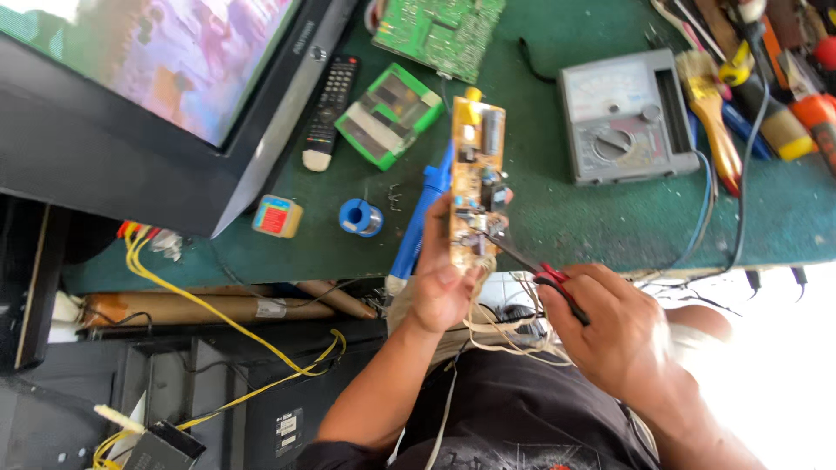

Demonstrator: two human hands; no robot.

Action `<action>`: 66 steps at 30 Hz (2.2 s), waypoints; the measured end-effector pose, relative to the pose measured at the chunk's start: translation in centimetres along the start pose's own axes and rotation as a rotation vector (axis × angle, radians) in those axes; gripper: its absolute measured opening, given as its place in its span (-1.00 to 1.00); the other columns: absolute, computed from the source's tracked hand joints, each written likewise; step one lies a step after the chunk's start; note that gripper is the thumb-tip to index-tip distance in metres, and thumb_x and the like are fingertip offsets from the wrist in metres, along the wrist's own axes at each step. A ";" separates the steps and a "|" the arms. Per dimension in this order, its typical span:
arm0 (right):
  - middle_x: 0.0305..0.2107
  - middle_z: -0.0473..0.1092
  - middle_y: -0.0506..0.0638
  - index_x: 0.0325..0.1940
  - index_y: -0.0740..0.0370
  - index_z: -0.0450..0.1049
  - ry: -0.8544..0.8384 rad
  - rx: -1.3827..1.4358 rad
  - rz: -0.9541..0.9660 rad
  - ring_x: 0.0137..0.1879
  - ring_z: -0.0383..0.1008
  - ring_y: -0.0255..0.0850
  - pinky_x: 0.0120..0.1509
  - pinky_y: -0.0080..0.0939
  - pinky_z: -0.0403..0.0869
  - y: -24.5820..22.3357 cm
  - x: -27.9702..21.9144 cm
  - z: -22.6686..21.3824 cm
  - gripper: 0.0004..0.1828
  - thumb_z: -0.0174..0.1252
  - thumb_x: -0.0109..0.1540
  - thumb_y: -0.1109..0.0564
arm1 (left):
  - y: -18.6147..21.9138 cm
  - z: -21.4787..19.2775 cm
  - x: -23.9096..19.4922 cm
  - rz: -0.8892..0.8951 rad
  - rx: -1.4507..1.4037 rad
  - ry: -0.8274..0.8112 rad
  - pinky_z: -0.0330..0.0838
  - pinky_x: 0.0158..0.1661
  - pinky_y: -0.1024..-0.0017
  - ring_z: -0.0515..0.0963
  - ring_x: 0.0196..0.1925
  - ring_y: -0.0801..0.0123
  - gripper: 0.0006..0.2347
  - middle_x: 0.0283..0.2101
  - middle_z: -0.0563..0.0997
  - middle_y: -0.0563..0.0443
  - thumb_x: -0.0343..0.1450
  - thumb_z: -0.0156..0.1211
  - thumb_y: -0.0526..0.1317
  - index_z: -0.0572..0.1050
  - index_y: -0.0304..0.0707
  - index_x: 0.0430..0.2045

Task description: The person is soldering a green circuit board using a soldering iron and solder wire. They also use a desoldering pump to remove solder and pliers to manipulate components. The person flips the board over to work on different sides.

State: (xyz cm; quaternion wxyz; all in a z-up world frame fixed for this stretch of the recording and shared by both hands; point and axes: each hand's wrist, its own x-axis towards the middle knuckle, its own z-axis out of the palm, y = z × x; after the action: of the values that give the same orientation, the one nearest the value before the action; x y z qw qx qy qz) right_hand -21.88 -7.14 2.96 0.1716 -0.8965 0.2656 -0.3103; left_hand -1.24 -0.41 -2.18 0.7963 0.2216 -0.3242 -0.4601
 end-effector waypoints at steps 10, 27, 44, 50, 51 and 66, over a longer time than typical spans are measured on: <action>-0.29 0.54 0.08 -0.40 0.35 0.48 0.017 0.146 0.060 -0.33 0.50 -0.11 -0.27 -0.14 0.45 0.5 -0.1 -1.3 -0.72 0.26 0.37 0.17 | -0.1 1.0 0.4 -0.072 0.030 0.008 0.13 -0.60 0.66 0.53 -0.22 0.56 -0.24 0.14 0.51 -0.08 0.38 0.36 -0.11 0.09 -0.21 0.49; -0.31 0.60 -0.04 -0.41 0.13 0.52 0.059 0.153 0.236 -0.26 0.62 0.16 -0.18 -0.04 0.54 3.6 -1.1 -1.7 -0.66 0.31 0.37 -0.06 | 3.8 -2.7 1.1 0.073 0.140 0.089 0.50 0.17 0.23 0.51 0.36 -0.11 -0.25 0.48 0.31 -0.57 0.32 0.26 0.11 0.17 0.10 0.47; -0.49 0.48 0.24 -0.37 0.24 0.56 -0.098 0.110 0.330 -0.24 0.50 0.39 -0.12 0.17 0.46 3.8 7.4 -3.6 -0.65 0.26 0.45 0.03 | 11.1 -0.3 -2.6 0.259 0.515 0.229 0.43 0.06 0.28 0.49 0.24 -0.05 -0.09 0.41 0.34 -0.62 0.19 0.32 0.18 0.08 -0.12 0.45; -0.66 0.09 0.11 -0.55 0.21 0.12 -0.405 -0.025 0.198 -0.41 0.03 0.02 -0.26 0.13 0.10 0.0 17.0 -0.3 -0.34 0.08 0.52 -0.17 | 10.6 -0.7 -4.8 0.387 0.305 0.397 0.45 -0.02 0.42 0.55 0.10 0.18 -0.15 0.21 0.48 -0.23 0.28 0.47 0.00 0.12 -0.32 0.42; -0.62 0.25 0.12 -0.53 0.19 0.27 -0.475 -0.024 0.238 -0.38 0.20 0.03 -0.22 0.14 0.18 -0.6 18.5 1.0 -0.39 0.02 0.50 -0.21 | 10.8 -0.8 -5.0 0.352 0.303 0.420 0.45 -0.09 0.49 0.55 0.11 0.20 -0.13 0.19 0.47 -0.23 0.25 0.49 -0.01 0.12 -0.31 0.43; -0.36 0.51 0.29 -0.37 0.19 0.53 -0.590 -0.256 0.225 -0.11 0.49 0.36 -0.06 0.34 0.44 -2.5 24.0 5.9 -0.40 -0.03 0.49 -0.29 | 11.5 -2.8 -6.9 0.247 0.226 0.456 0.46 -0.01 0.43 0.55 0.16 0.16 -0.12 0.23 0.45 -0.24 0.24 0.51 0.04 0.15 -0.28 0.43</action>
State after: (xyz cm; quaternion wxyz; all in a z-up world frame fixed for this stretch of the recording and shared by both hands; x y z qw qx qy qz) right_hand -1.14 -18.27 10.89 0.1606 -0.9269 0.3386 0.0193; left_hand 5.03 11.26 1.25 0.8689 0.3657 -0.2106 -0.2587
